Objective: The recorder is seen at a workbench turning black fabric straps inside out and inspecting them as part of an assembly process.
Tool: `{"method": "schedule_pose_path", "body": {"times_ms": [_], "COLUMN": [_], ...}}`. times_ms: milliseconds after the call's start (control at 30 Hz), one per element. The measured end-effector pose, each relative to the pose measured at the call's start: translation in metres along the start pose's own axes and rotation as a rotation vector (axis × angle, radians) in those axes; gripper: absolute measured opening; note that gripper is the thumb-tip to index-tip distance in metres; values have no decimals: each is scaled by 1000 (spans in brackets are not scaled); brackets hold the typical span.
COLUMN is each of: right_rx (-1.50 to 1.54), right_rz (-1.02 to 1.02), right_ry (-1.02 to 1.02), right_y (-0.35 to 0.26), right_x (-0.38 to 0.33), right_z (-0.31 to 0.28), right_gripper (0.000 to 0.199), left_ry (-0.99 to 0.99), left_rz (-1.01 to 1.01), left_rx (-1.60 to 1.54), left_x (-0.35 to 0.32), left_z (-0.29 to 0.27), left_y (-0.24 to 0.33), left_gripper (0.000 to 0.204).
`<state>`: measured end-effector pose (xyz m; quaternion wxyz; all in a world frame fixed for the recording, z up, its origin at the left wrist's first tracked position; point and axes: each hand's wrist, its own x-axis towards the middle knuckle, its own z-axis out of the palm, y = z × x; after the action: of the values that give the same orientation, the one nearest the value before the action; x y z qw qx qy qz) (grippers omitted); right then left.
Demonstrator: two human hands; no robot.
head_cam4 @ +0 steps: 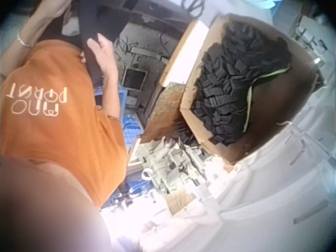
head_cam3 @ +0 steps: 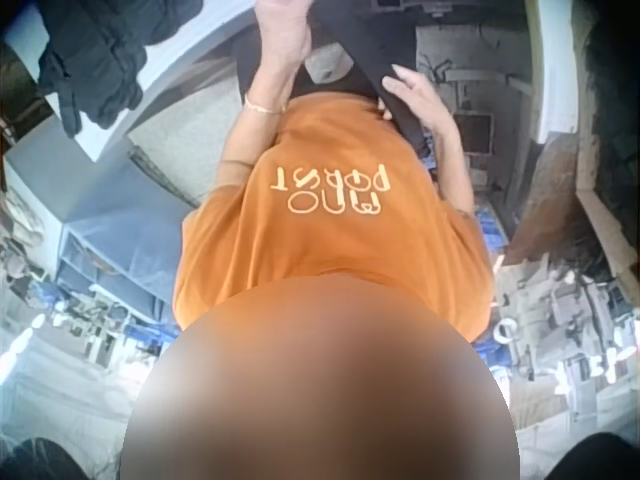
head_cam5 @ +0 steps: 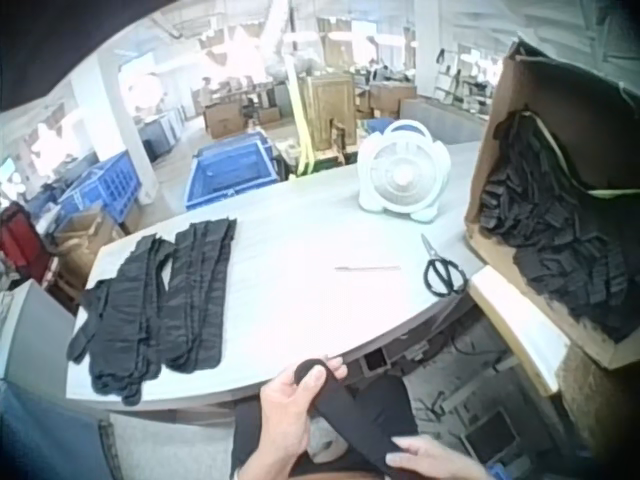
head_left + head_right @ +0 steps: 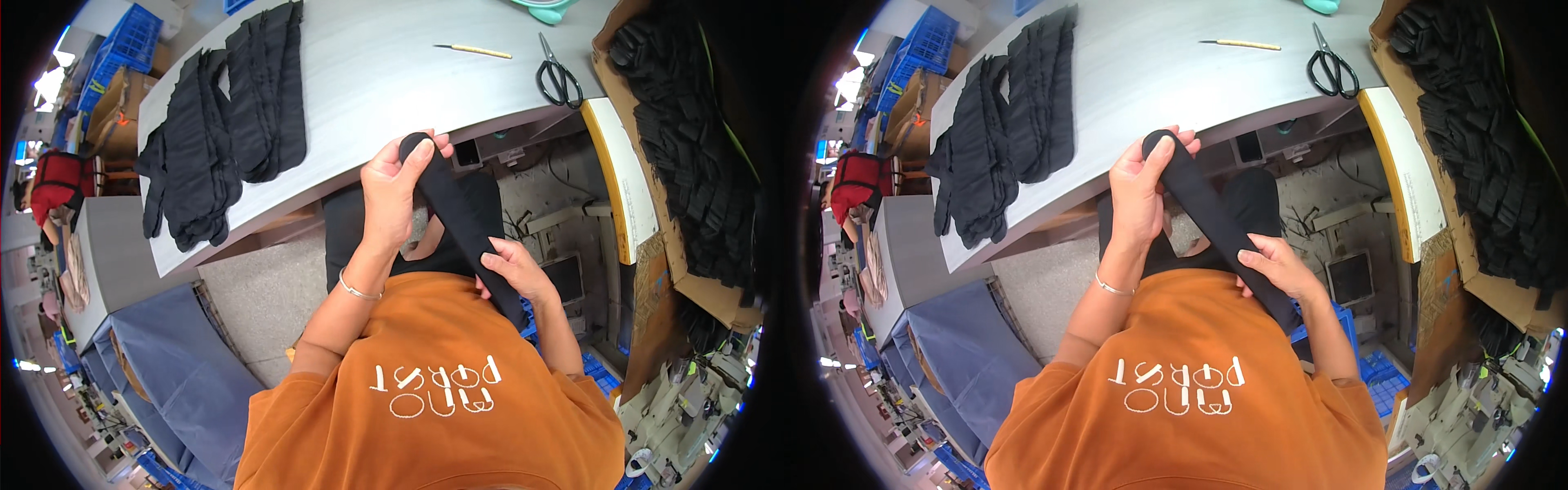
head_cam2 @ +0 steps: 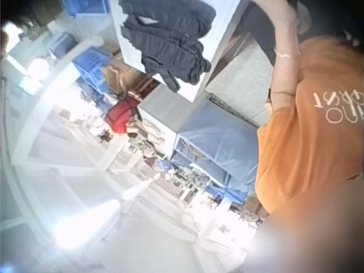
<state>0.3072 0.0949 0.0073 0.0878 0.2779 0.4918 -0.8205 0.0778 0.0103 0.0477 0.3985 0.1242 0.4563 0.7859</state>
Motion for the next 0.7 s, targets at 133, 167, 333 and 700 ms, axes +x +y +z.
{"method": "schedule_pose_path", "body": {"times_ms": [133,167,333,700], "right_rx": [104,101,133,-428], "right_rz": [46,70,150,-413], "right_ry": [23,-19,-144,297], "right_y": [-13,-19,-27,-106], "right_x": [5,7,22,105], "right_z": [-4,-6,-9,-14], "right_gripper": [43,45,44,25], "left_ry": [-213,-238,-218,-104], "left_rz": [-122,-129,-70,-162], "left_rx": [-506,-514,-378,-371], "left_x": [0,1,10,27], "left_z": [0,-4,-25,-64], "left_y": [12,11,5,2], "left_gripper": [54,59,58,28]}}
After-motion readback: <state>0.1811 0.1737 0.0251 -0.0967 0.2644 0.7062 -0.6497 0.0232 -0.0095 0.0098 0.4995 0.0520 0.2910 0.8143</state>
